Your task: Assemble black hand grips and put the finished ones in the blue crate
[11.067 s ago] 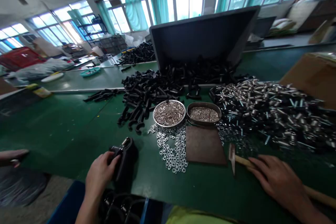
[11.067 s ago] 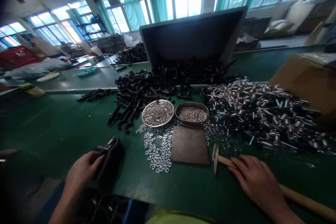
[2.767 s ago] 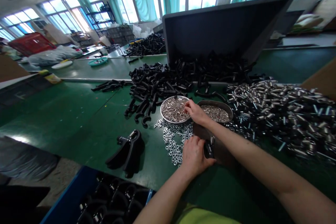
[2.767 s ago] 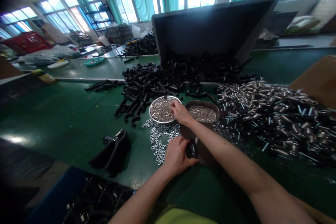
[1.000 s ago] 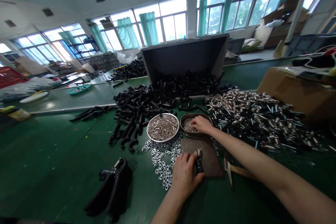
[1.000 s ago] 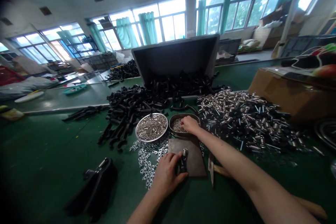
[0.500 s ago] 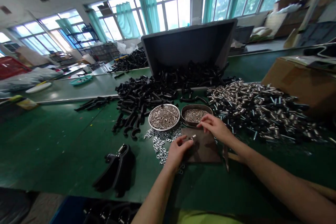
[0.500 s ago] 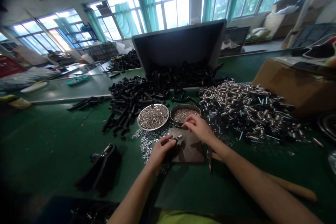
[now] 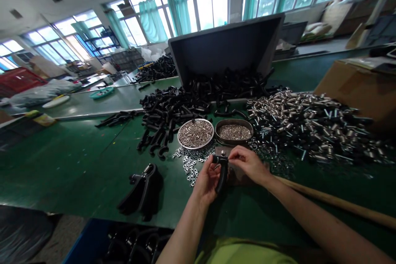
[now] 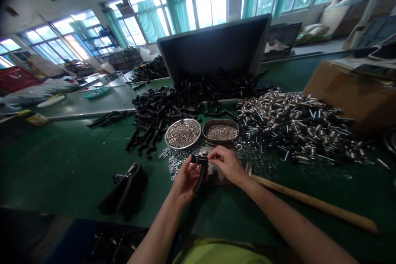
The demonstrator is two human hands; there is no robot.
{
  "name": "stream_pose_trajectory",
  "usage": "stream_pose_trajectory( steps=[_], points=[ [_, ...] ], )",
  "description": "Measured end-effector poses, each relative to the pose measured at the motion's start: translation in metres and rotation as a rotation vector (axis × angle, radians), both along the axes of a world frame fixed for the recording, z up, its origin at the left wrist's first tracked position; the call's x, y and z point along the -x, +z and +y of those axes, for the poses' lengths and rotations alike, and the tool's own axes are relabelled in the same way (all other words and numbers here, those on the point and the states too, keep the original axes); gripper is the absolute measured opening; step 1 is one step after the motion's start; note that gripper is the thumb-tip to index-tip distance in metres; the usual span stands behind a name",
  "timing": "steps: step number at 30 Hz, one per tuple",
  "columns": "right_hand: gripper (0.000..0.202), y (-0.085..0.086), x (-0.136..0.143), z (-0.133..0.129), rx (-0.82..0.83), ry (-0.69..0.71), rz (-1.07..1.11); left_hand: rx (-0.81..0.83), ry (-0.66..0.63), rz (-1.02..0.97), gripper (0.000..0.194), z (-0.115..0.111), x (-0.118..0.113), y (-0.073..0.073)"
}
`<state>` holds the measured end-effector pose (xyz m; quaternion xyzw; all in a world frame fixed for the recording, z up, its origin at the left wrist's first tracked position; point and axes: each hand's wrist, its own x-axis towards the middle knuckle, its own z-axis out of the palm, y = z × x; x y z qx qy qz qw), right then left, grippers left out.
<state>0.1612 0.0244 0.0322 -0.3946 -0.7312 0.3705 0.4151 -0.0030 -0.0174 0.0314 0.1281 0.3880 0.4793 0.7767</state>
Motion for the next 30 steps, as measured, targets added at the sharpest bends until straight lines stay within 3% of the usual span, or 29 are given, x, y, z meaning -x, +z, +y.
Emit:
stream_pose_trajectory(
  steps=[5,9,12,15,18,21,25,30],
  points=[
    [0.003,0.003,-0.006,0.000,-0.064,-0.022,-0.151,-0.070,-0.025,0.188,0.048,0.001,0.003,-0.002],
    [0.009,-0.007,-0.023,0.010,-0.356,0.062,-0.442,-0.337,-0.189,0.384,0.053,0.011,0.007,0.001],
    [0.015,-0.022,-0.034,0.019,-0.606,0.140,-0.719,-0.532,-0.303,0.690,0.059,0.019,0.004,-0.002],
    [0.017,-0.035,-0.038,0.025,-0.682,0.204,-0.862,-0.776,-0.371,1.120,0.061,0.019,-0.001,-0.011],
    [0.017,-0.036,-0.038,0.025,-0.671,0.176,-0.900,-0.985,-0.423,1.489,0.062,0.011,-0.007,-0.020],
    [0.014,-0.027,-0.047,0.017,-0.626,0.134,-0.935,-1.065,-0.451,1.625,0.064,0.004,-0.009,-0.026],
    [0.011,-0.019,-0.090,-0.012,-0.445,-0.054,-0.989,-0.983,-0.387,1.628,0.065,0.001,-0.009,-0.027],
    [0.023,-0.045,-0.160,-0.059,-0.212,-0.255,-0.995,-0.861,-0.364,1.667,0.058,0.004,-0.011,-0.025]
  ],
)
